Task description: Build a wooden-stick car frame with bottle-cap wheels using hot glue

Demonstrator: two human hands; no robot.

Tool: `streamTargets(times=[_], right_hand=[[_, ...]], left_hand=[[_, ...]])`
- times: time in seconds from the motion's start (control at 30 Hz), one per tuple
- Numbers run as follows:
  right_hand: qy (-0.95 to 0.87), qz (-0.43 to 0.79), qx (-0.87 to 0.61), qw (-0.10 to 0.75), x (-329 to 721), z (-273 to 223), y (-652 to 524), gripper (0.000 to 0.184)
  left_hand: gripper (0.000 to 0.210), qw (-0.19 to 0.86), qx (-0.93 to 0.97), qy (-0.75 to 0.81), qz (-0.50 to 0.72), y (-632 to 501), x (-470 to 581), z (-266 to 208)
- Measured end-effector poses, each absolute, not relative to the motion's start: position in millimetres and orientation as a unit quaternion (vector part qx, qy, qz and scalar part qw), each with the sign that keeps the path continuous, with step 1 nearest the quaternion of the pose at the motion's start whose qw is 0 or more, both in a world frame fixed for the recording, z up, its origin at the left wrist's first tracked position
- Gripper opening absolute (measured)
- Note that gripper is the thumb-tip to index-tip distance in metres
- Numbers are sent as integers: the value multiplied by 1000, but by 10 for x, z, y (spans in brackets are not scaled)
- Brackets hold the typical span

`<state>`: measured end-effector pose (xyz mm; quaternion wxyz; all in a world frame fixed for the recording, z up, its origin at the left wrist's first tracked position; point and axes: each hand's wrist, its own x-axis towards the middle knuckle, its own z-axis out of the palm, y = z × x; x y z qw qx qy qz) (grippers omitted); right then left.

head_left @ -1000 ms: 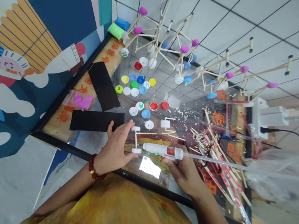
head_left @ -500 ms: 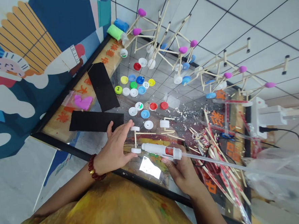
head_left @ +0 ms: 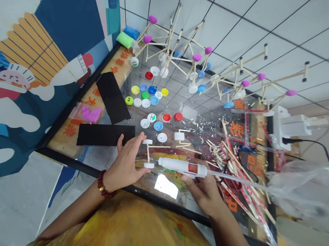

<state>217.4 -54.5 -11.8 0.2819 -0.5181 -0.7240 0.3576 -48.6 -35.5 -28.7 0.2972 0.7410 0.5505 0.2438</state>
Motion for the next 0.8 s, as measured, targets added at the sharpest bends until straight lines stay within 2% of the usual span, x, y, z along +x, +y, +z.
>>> streamTargets(times=[0.13, 0.5, 0.63, 0.8], right_hand=[[-726, 384, -506, 264, 2130, -112, -537, 22], [-637, 413, -552, 343, 2459, -104, -534, 18], [-612, 388, -563, 398, 2604, -13, -346, 32], [-622, 317, -595, 398, 2705, 20, 131, 25]], left_hand=[[114, 298, 740, 552, 244, -354, -484, -292], [108, 293, 740, 555, 240, -368, -493, -285], [100, 284, 737, 564, 240, -361, -494, -304], [101, 266, 746, 562, 240, -346, -500, -373]])
